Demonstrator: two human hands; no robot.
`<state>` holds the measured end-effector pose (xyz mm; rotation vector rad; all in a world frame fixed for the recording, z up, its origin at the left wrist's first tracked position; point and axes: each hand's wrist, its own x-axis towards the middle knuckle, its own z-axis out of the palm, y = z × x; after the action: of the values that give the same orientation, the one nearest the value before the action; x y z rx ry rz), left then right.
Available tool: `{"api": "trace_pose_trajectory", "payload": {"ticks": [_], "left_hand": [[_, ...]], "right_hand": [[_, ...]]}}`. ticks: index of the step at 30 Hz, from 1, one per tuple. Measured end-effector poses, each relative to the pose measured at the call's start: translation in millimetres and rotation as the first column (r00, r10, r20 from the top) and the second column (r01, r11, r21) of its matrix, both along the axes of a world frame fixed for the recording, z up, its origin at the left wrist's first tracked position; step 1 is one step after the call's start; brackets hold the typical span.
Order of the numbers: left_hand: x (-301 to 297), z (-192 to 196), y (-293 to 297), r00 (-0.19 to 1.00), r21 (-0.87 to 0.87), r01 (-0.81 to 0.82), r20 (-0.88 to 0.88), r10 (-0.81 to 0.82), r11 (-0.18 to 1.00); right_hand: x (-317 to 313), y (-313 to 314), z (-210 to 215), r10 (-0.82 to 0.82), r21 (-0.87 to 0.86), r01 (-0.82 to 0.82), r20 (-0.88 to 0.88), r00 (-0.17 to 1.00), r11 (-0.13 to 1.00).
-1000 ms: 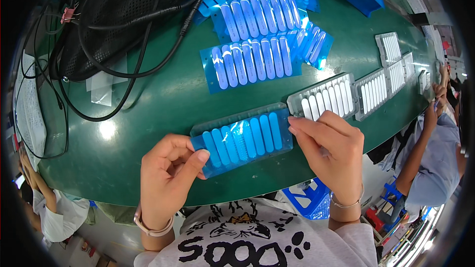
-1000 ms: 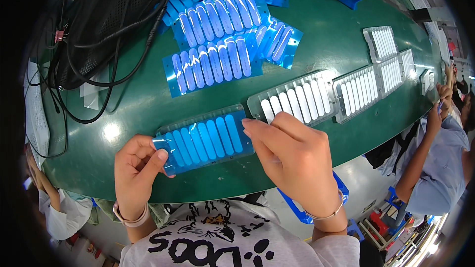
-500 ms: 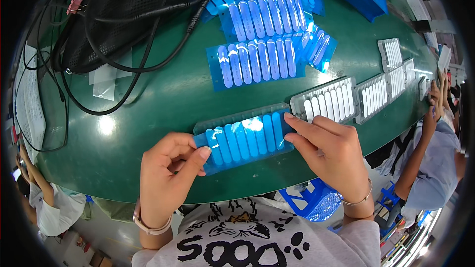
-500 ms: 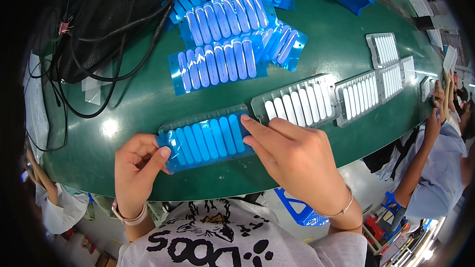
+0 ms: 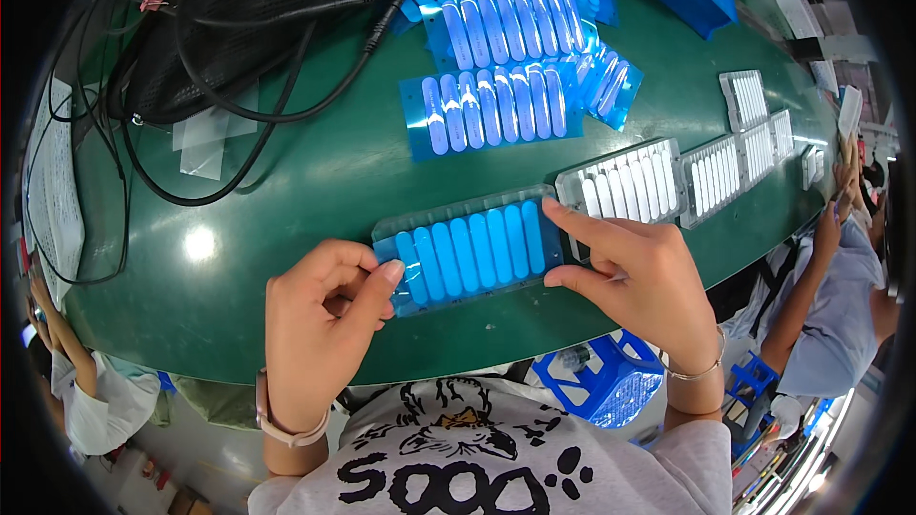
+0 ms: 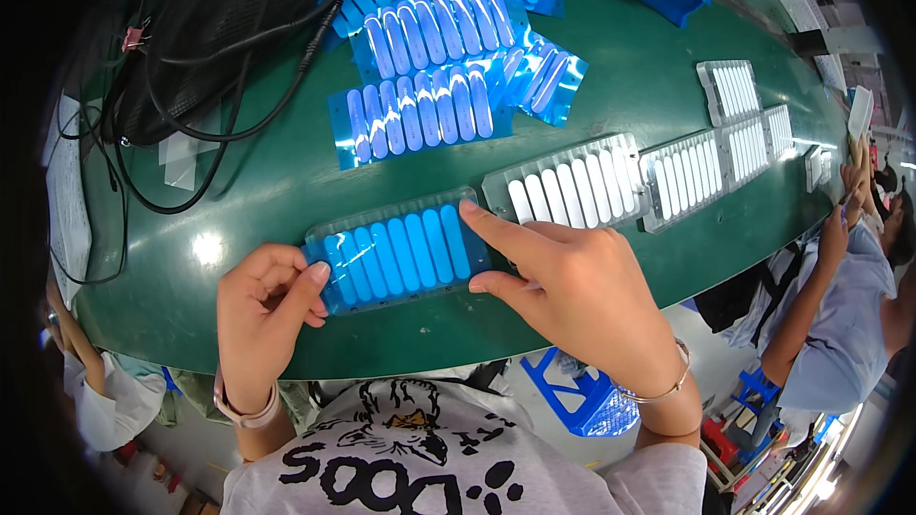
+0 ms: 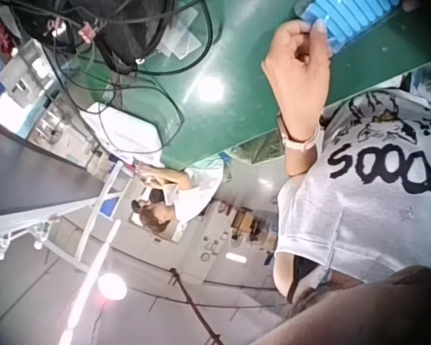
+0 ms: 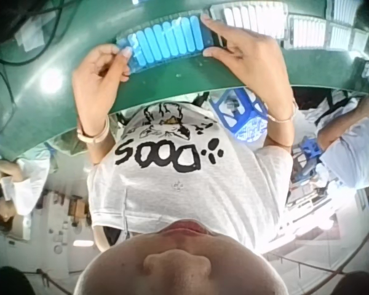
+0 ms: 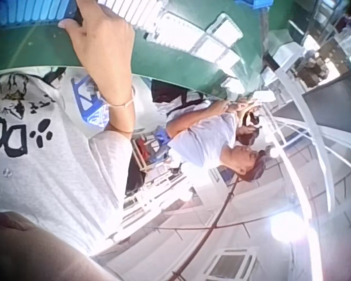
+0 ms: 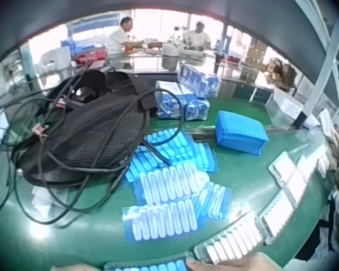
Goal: The person applies blue adhesive films onto plastic trays holding white components by hand, peeling the protective backing from each film sheet, aligning it onto a tray, and pressing it down.
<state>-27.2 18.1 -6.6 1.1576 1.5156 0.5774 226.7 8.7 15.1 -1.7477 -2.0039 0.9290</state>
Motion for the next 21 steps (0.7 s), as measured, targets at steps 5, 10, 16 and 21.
{"api": "trace_pose_trajectory", "payload": {"ticks": [5, 10, 16, 21], "left_hand": [[0, 3, 4, 0.999, -0.03, 0.033, -0.02, -0.034, 0.999], [-5, 4, 9, 0.994, -0.08, 0.092, -0.044, -0.095, 0.993], [-7, 6, 14, 0.98, -0.069, 0.174, -0.084, -0.179, 0.982], [-15, 5, 17, 0.981, -0.122, 0.193, 0.021, -0.192, 0.974]], "right_hand": [[8, -9, -10, 0.029, 0.1, -0.026, -0.031, 0.999, 0.995], [0, -13, -7, 0.125, 0.214, -0.147, 0.113, 0.986, 0.966], [-40, 8, 7, 0.565, 0.121, -0.648, 0.388, 0.728, 0.752], [-44, 10, 0, 0.602, 0.07, -0.677, 0.396, 0.693, 0.733]]}}
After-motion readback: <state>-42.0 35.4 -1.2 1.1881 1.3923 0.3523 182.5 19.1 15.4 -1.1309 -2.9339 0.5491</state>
